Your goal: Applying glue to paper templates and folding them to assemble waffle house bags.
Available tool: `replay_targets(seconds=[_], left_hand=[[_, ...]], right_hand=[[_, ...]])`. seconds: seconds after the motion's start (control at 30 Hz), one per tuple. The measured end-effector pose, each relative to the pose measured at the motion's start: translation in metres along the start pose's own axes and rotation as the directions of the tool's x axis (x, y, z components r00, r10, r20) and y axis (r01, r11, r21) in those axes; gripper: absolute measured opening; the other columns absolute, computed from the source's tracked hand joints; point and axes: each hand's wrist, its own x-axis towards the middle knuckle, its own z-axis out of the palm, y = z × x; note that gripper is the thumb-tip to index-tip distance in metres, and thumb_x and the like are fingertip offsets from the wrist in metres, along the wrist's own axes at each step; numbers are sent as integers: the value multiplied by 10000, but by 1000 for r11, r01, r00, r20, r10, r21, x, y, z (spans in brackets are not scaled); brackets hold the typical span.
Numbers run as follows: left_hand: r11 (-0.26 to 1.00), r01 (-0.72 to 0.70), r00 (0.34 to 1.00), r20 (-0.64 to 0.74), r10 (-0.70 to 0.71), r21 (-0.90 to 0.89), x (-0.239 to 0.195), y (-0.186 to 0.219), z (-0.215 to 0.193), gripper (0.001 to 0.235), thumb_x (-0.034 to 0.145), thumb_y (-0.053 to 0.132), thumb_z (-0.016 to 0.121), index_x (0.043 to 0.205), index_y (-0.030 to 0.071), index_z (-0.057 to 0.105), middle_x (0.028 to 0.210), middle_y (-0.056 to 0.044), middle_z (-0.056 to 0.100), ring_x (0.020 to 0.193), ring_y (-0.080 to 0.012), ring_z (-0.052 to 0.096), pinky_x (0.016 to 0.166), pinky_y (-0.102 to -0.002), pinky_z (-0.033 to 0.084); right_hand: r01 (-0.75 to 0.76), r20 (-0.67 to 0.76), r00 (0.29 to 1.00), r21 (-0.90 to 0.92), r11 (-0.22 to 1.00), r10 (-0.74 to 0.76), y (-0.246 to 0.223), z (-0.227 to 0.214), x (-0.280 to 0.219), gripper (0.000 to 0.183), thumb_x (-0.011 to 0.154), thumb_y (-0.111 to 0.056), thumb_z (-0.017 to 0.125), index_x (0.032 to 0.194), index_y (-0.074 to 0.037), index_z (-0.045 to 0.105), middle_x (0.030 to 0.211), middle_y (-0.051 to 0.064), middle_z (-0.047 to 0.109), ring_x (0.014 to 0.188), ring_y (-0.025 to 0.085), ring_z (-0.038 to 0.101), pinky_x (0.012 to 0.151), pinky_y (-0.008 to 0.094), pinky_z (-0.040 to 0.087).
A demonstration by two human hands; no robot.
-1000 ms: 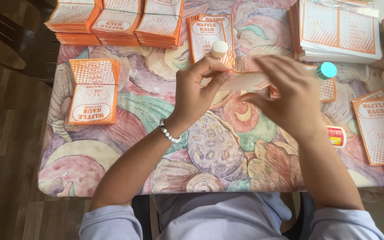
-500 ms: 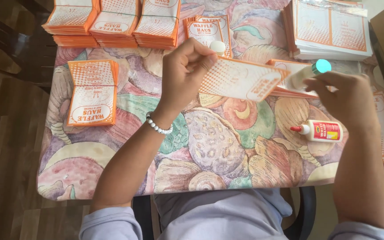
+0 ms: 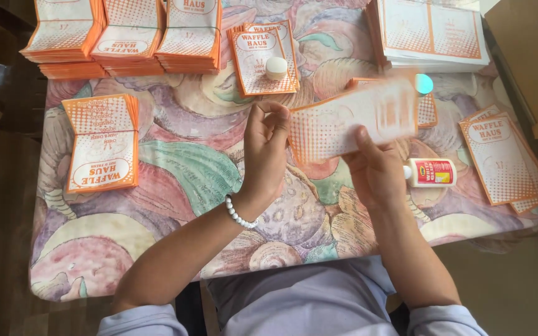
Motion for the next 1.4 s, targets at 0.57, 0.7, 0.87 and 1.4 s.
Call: replay_targets(seconds=[0.57, 0.7, 0.87, 1.4], left_hand=[[918, -363, 914, 254, 316, 163, 5, 34, -1, 111, 952, 152, 772, 1003, 58, 742, 867, -100, 777, 876, -65, 671, 761, -254, 604], [894, -366, 918, 258, 302, 258, 0, 46, 2, 139, 948, 201, 737, 969, 65, 714, 884, -12, 729, 808, -76, 677, 727, -206, 547], [715, -570, 812, 411, 414, 405, 5, 58, 2, 82, 953, 158, 739, 954, 81, 712, 915, -19, 746, 805, -108, 696, 745, -260, 614], [691, -582, 811, 367, 456, 428, 29, 88, -13, 90, 943, 106, 765, 976, 32, 725, 943, -94, 782, 905, -152, 771, 799, -260, 667]], right_hand=[[303, -79, 943, -198, 932, -324, -11, -59, -5, 531, 950, -58, 712, 1426, -17, 481, 1222, 166, 671, 1126, 305, 695, 1021, 519, 625], [623, 175, 758, -479, 619, -628, -92, -16, 5, 741, 1034, -78, 805, 1643, -131, 387, 1391, 191, 664, 914, 132, 533, 700, 253, 441], [807, 865, 466, -502, -311, -187, -136, 63, 6, 788, 876, -532, 813, 1349, 91, 721, 1344, 252, 735, 1261, 418, 706, 1102, 536, 535], [391, 432, 875, -896, -208, -217, -143, -92, 23, 198, 1316, -56, 759, 1133, -30, 831, 989, 109, 753, 711, 131, 594, 566, 256, 389]])
